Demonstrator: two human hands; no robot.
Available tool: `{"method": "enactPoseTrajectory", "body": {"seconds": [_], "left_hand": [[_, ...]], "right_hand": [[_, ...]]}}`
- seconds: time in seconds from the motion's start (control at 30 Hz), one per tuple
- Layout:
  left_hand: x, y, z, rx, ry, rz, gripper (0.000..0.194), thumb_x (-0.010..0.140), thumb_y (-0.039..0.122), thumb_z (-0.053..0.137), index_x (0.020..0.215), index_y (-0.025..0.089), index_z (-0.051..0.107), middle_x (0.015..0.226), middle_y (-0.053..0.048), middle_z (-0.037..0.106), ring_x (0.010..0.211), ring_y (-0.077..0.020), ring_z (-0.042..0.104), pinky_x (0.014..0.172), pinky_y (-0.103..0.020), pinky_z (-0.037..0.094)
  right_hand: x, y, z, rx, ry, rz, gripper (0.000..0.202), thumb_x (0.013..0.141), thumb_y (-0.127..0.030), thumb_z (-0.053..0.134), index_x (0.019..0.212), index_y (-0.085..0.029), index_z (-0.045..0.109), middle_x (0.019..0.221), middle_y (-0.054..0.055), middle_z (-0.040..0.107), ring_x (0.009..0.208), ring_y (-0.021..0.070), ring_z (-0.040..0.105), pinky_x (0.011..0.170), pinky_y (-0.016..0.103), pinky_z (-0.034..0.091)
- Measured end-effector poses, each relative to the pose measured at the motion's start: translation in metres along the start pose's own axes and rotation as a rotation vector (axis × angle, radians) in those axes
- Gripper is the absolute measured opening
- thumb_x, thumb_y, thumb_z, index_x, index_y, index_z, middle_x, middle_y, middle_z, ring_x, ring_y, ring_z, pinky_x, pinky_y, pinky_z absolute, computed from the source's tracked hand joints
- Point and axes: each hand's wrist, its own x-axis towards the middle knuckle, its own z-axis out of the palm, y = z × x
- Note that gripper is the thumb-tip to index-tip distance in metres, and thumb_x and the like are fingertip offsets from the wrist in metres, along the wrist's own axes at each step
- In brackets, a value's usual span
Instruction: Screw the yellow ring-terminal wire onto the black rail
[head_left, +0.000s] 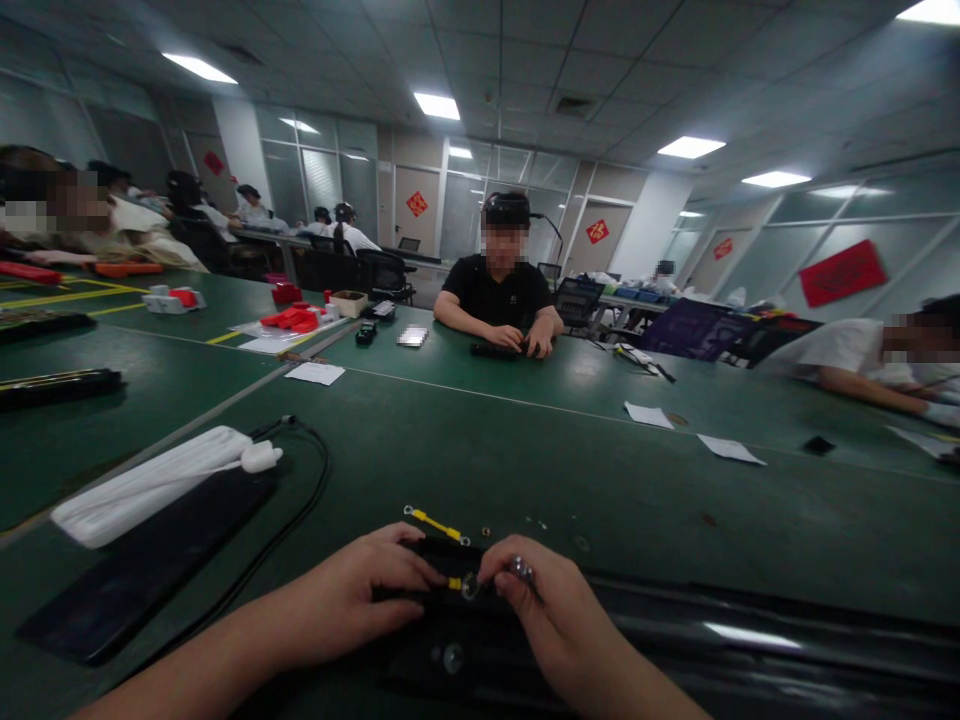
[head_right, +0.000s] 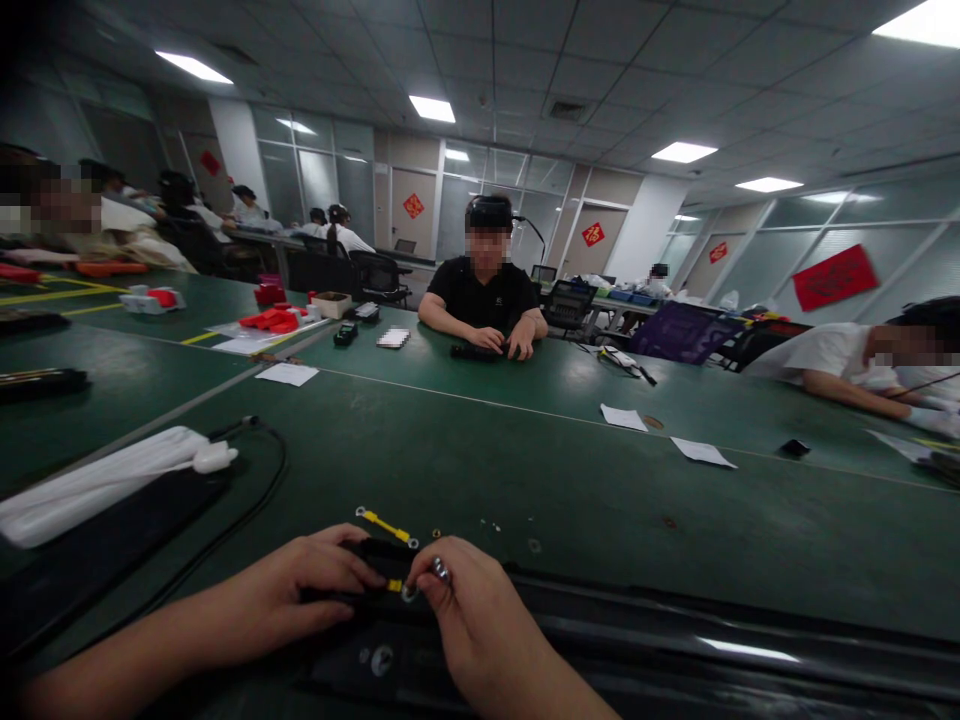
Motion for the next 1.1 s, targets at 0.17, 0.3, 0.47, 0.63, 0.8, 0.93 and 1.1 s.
{"method": "enactPoseTrajectory", "body": {"seconds": [0.17,0.3,0.47,0.63,0.8,0.93,1.1], "left_hand": [[0.0,-0.003,0.001,0.012,0.004,0.0,0.02,0.088,0.018,0.062,0.104,0.024,0.072,0.114,-0.001,0.07,0.124,-0.024,0.048,0.11,-0.04,0.032],[-0.001,-0.004,0.0,0.026,-0.009,-0.005,0.021,0.089,0.018,0.062,0.106,0.025,0.071,0.114,-0.001,0.07,0.122,-0.0232,0.049,0.11,-0.04,0.032],[-0.002,-0.007,-0.001,0.044,-0.01,-0.003,0.023,0.089,0.018,0.062,0.109,0.024,0.07,0.117,-0.002,0.069,0.124,-0.0235,0.047,0.111,-0.041,0.031],[-0.002,-0.011,-0.001,0.022,0.016,0.015,0.023,0.087,0.018,0.063,0.109,0.022,0.071,0.116,-0.003,0.069,0.124,-0.023,0.048,0.111,-0.041,0.032],[-0.001,-0.009,-0.002,0.032,-0.009,0.015,0.026,0.089,0.017,0.062,0.113,0.022,0.069,0.116,-0.003,0.069,0.123,-0.0223,0.05,0.112,-0.041,0.03],[-0.001,-0.011,-0.002,0.062,-0.018,0.03,0.026,0.09,0.018,0.061,0.115,0.023,0.068,0.117,-0.003,0.069,0.123,-0.0222,0.051,0.112,-0.042,0.03],[-0.001,-0.013,-0.001,0.093,-0.017,0.039,0.024,0.09,0.02,0.06,0.113,0.022,0.069,0.117,-0.003,0.069,0.123,-0.0226,0.051,0.112,-0.042,0.031]], "right_hand": [[0.001,0.0,0.001,-0.065,0.07,0.034,0.024,0.1,-0.023,0.034,0.088,-0.02,0.055,0.08,0.003,0.058,0.073,0.0163,0.055,0.068,0.027,0.043],[0.004,-0.001,0.001,-0.106,0.037,0.05,0.018,0.098,-0.02,0.038,0.087,-0.02,0.053,0.081,0.002,0.059,0.072,0.0158,0.055,0.066,0.027,0.042],[0.006,-0.002,0.0,-0.146,0.037,0.059,0.017,0.097,-0.018,0.041,0.088,-0.02,0.055,0.078,0.001,0.058,0.071,0.0159,0.055,0.067,0.028,0.042],[0.005,0.003,-0.002,-0.075,0.108,0.02,0.018,0.098,-0.021,0.04,0.093,-0.019,0.057,0.086,0.004,0.06,0.074,0.0161,0.057,0.07,0.03,0.045],[0.004,0.004,-0.002,-0.029,0.063,0.003,0.017,0.099,-0.025,0.042,0.096,-0.019,0.057,0.091,0.005,0.061,0.075,0.0156,0.059,0.071,0.03,0.047],[0.005,0.002,-0.002,-0.041,0.04,0.003,0.017,0.099,-0.025,0.041,0.095,-0.019,0.057,0.092,0.005,0.062,0.079,0.0164,0.061,0.073,0.03,0.048],[0.006,0.0,-0.003,-0.104,0.026,0.011,0.013,0.097,-0.021,0.045,0.092,-0.019,0.056,0.09,0.004,0.063,0.078,0.016,0.061,0.073,0.029,0.047]]}}
